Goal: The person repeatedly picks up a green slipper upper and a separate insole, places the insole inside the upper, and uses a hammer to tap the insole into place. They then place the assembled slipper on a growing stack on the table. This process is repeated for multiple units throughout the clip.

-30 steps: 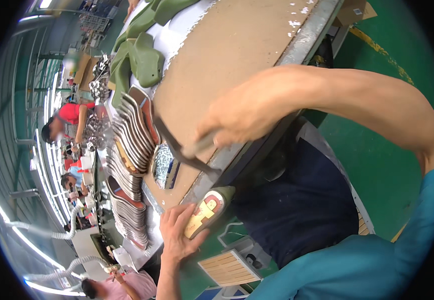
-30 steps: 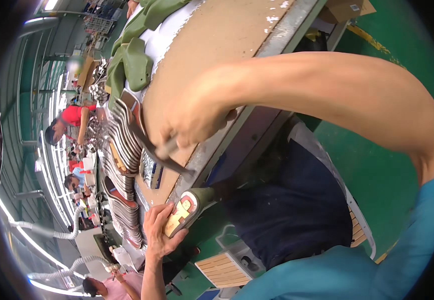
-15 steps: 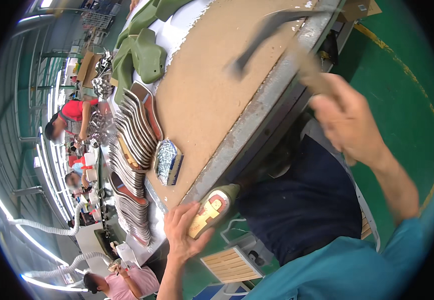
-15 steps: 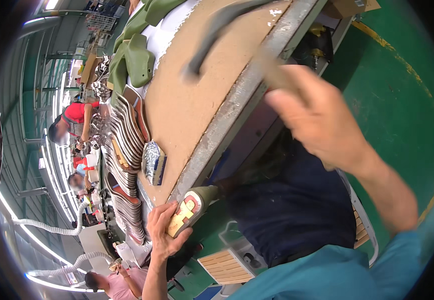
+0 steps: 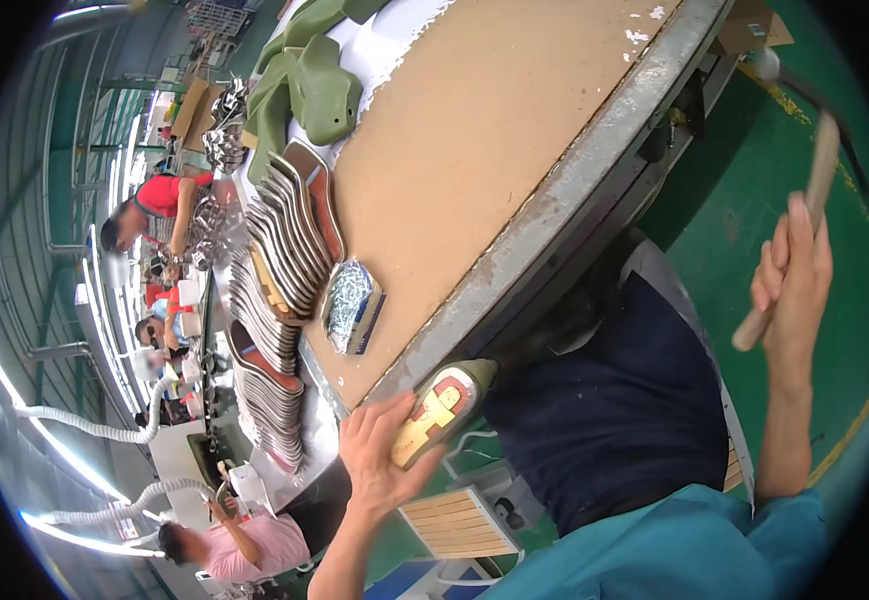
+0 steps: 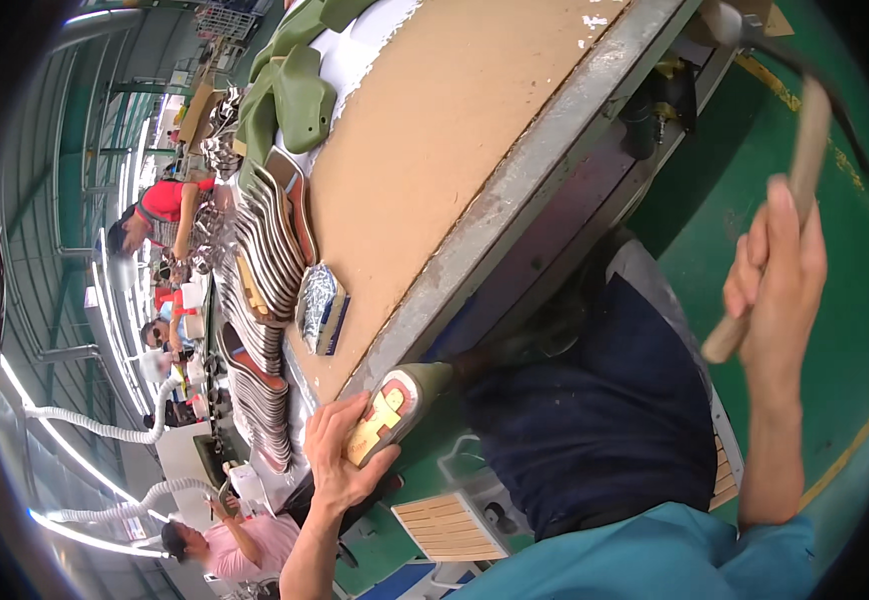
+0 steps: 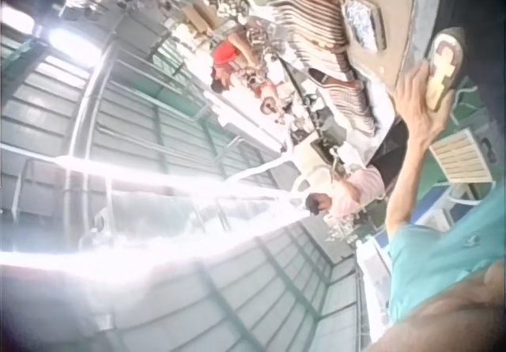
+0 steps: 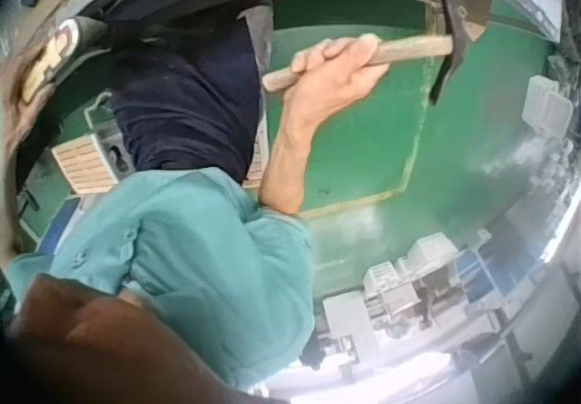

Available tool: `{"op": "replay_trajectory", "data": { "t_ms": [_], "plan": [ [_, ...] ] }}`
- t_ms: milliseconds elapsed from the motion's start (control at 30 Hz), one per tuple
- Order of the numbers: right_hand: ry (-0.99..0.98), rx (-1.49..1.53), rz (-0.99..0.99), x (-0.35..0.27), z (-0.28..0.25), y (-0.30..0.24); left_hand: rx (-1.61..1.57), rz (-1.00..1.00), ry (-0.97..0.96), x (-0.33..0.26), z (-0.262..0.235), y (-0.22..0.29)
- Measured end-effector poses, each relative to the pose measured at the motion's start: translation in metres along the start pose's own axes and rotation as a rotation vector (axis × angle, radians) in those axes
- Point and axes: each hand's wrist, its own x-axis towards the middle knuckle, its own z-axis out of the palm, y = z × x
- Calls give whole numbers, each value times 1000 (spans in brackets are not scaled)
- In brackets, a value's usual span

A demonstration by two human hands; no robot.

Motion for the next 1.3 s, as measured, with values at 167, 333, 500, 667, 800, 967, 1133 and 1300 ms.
{"op": "replay_trajectory", "data": {
  "t_ms": [167, 333, 500, 667, 800, 967, 1133, 1300],
  "plan": [
    [-1132, -501, 631, -88, 37, 49, -11, -2, -34, -6, 1, -1],
    [-758, -412, 144, -81, 17, 48, 48, 10, -139, 34, -14, 27],
    [-749, -476, 241, -72, -8, 39, -267, -52, -257, 66, -10, 43],
    [-816, -521, 339, -74, -28, 37, -410, 19, -282, 74, -2, 36],
    [-908, -503, 292, -69, -18, 17, -333, 5, -262, 70, -2, 37],
    [-1004, -517, 1, -64, 18, -42, 36, 16, -132, 35, -18, 17],
    [-958, -503, -366, -78, 54, -59, 83, 64, -13, 10, -13, -1],
    [-1124, -729, -560, -94, 66, -37, 63, 112, 56, 10, -9, -6]
  ]
}}
